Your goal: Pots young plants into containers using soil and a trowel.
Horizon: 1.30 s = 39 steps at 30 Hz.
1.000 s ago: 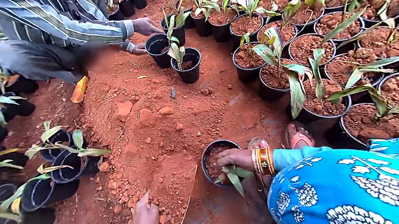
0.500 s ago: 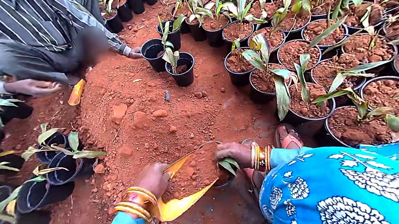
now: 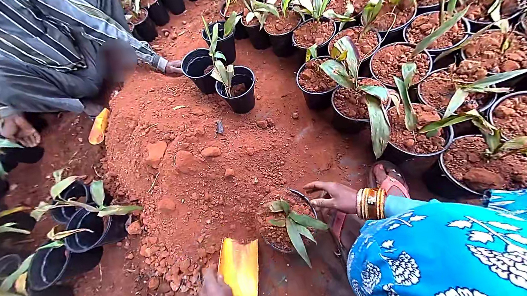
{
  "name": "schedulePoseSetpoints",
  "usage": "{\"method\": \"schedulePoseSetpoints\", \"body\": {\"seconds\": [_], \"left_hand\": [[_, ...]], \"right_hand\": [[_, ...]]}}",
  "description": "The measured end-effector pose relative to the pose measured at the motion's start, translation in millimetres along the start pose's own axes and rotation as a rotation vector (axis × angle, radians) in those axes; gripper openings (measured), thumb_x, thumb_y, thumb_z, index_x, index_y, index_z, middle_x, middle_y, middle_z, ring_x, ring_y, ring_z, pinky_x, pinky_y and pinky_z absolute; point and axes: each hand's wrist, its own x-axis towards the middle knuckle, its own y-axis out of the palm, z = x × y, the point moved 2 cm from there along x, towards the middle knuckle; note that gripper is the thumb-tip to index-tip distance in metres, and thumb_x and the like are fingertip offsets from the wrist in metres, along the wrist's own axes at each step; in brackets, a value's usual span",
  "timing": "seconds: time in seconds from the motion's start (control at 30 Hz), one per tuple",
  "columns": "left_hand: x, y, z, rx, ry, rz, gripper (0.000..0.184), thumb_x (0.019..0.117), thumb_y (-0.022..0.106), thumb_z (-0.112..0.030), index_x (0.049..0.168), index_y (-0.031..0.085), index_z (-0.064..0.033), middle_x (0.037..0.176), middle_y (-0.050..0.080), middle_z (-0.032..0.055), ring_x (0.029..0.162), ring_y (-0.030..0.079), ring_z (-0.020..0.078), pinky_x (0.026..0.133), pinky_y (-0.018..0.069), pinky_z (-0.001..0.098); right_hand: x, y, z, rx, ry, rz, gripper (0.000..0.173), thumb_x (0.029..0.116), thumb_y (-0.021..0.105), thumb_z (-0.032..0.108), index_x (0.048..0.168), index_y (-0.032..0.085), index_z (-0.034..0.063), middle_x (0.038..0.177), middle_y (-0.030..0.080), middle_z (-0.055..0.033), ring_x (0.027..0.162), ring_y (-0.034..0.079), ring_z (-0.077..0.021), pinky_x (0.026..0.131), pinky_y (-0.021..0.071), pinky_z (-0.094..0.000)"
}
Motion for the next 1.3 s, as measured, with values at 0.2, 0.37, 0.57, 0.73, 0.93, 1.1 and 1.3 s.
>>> {"method": "schedulePoseSetpoints", "body": {"seconds": [0.2,0.37,0.57,0.73,0.93,1.1,1.3], "left_hand": [[-32.0,47.4,-108.2,-0.811,0.151,0.149,0.050,0.1139,0.031,-0.027,0.158,0.034,-0.0021,0.145,0.052,0.0266,0.090,0.073,0.0309,0.073,0.0619,0.0468],[-58.7,20.9,-117.3,-0.788,0.161,-0.095,0.047,0.1102,0.046,-0.021,0.153,0.045,-0.0015,0.131,0.063,0.0246,0.065,0.064,0.0218,0.058,0.0542,0.0403],[-76.5,41.1,-82.3,-0.855,0.150,-0.179,0.049,0.1081,0.043,-0.013,0.156,0.040,-0.0012,0.140,0.058,0.0248,0.082,0.070,0.0236,0.067,0.0583,0.0415],[-69.8,70.8,-64.5,-0.675,0.304,-0.281,0.054,0.1064,0.044,-0.015,0.157,0.035,0.0031,0.158,0.043,0.0248,0.132,0.059,0.0365,0.105,0.0515,0.0507],[-48.8,63.5,-110.7,-0.191,0.496,-0.408,0.043,0.0987,0.053,-0.017,0.139,0.067,-0.0202,0.162,0.033,0.0292,0.141,0.046,0.0492,0.112,0.0419,0.0607],[-57.8,63.4,-91.6,-0.684,0.455,-0.310,0.055,0.0972,0.050,-0.013,0.149,0.047,0.0046,0.162,0.028,0.0340,0.148,0.034,0.0494,0.119,0.0351,0.0569],[-94.8,54.7,-102.7,-1.061,-0.080,0.196,0.064,0.1057,0.045,-0.002,0.162,0.014,-0.0019,0.153,0.037,0.0346,0.113,0.064,0.0422,0.084,0.0590,0.0521]], "right_hand": [[20.5,30.6,16.3,0.103,0.000,0.140,0.061,0.1068,0.055,0.024,0.161,0.029,0.0099,0.149,0.051,-0.0229,0.131,0.057,-0.0327,0.111,0.0435,-0.0508],[-9.1,16.9,60.9,0.112,0.010,0.177,0.060,0.1081,0.051,0.022,0.163,0.027,0.0168,0.136,0.058,-0.0211,0.103,0.065,-0.0259,0.089,0.0538,-0.0438],[-20.3,36.6,74.6,-0.026,0.041,0.292,0.059,0.1101,0.046,0.022,0.164,0.022,0.0213,0.143,0.054,-0.0243,0.116,0.064,-0.0356,0.098,0.0510,-0.0535],[1.7,37.3,49.8,-0.360,0.073,0.226,0.066,0.1095,0.045,0.018,0.166,0.011,0.0191,0.144,0.053,-0.0296,0.130,0.056,-0.0469,0.110,0.0391,-0.0634],[3.8,39.5,65.4,-0.381,-0.083,0.293,0.069,0.1083,0.043,0.009,0.167,0.010,0.0270,0.151,0.050,-0.0225,0.135,0.053,-0.0405,0.114,0.0368,-0.0594],[-24.3,26.3,58.4,-0.072,0.023,0.229,0.066,0.1079,0.042,0.004,0.165,0.014,0.0187,0.152,0.049,-0.0224,0.125,0.061,-0.0343,0.106,0.0472,-0.0495],[-46.1,-16.3,-20.7,0.327,0.025,-0.152,0.046,0.1073,0.043,0.005,0.153,0.039,0.0071,0.125,0.067,-0.0177,0.091,0.074,-0.0232,0.081,0.0614,-0.0396]]}}
